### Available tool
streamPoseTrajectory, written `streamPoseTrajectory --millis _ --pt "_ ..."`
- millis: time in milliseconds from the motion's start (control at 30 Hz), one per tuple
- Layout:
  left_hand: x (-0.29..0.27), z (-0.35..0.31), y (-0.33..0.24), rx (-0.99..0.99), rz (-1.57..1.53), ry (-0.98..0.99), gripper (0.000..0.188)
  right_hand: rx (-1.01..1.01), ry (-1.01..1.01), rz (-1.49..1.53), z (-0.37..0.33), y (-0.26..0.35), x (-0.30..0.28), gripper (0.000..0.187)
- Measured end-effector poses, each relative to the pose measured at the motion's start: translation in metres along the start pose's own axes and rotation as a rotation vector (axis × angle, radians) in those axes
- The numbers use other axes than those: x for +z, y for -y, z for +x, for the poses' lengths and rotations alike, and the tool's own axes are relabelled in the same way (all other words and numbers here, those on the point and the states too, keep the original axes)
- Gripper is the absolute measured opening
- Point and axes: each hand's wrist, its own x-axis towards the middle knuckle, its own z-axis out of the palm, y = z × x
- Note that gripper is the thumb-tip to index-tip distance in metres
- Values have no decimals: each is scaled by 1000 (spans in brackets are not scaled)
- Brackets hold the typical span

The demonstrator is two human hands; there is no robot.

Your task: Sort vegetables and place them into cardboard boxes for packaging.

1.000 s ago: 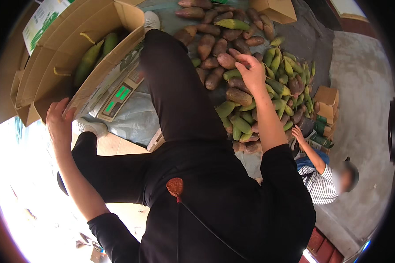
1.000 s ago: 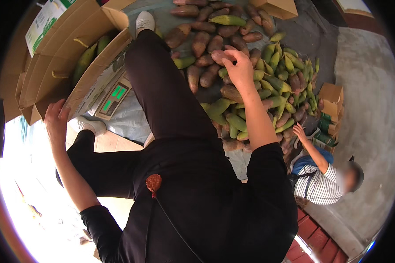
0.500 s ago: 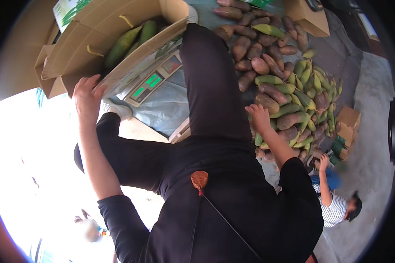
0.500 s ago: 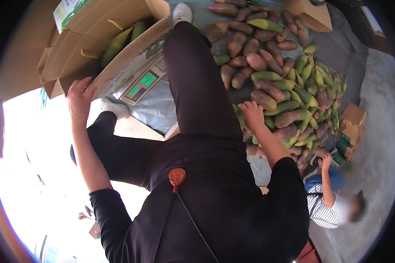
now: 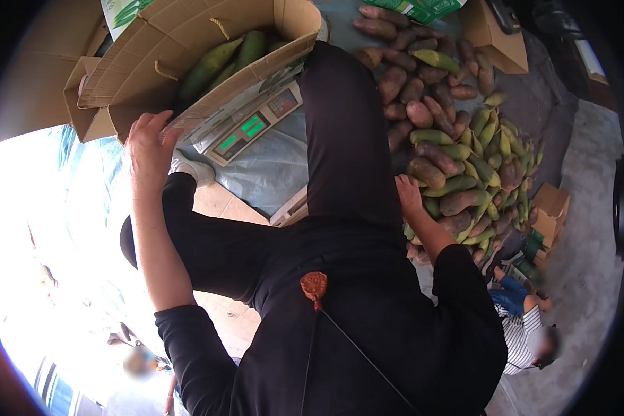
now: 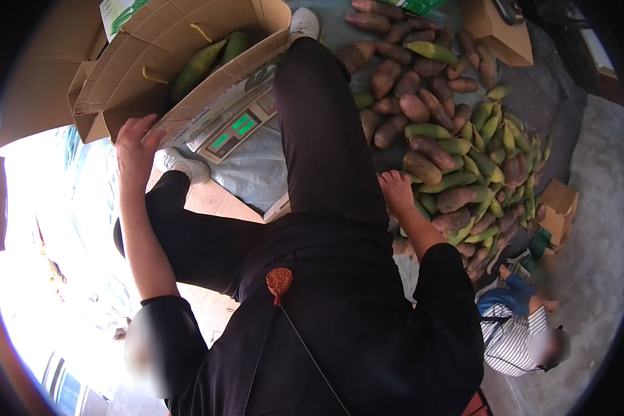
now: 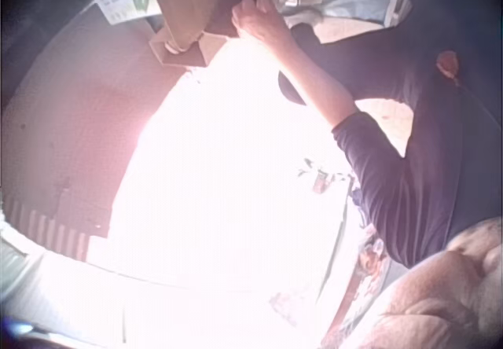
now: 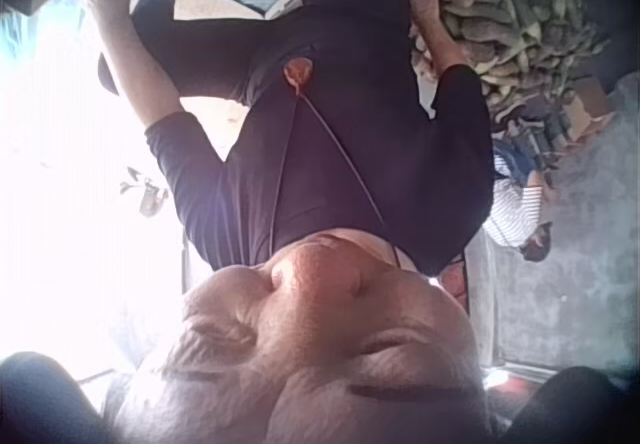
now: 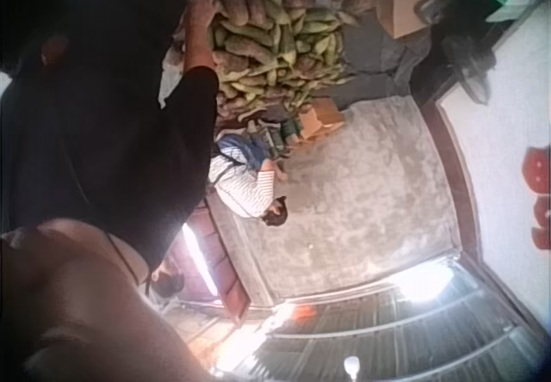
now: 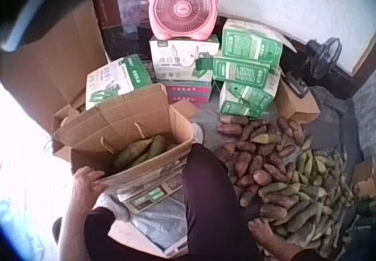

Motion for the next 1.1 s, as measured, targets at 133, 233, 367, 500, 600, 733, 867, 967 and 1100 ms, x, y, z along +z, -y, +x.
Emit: streamPoseTrajectory --millis 133,233,367,500,600,733,867,967,1100 --pt "2 0 -2 26 9 -16 33 23 -164 81 1 -9 11 46" --pt "2 -4 0 16 13 6 33 211 -271 250 9 -11 -10 53" --pt "0 -6 0 5 -2 -3 33 369 -409 440 21 -24 -33 63" --pt "0 1 -7 38 -27 -19 33 496 -733 754 27 -65 -61 60" --pt "-6 -8 0 3 5 -18 32 322 -983 1357 43 -56 -152 55" --pt "-5 -7 0 -8 21 -8 32 7 -1282 1411 40 -44 -280 46" --pt "-8 -8 -3 -22 18 -2 33 -402 -1339 1539 65 -17 -357 42" --pt "-13 -9 -5 -26 27 4 32 -454 -1094 1715 103 27 -375 46" --pt "-13 -6 -5 10 24 -6 30 -436 -786 1890 160 106 -374 40"
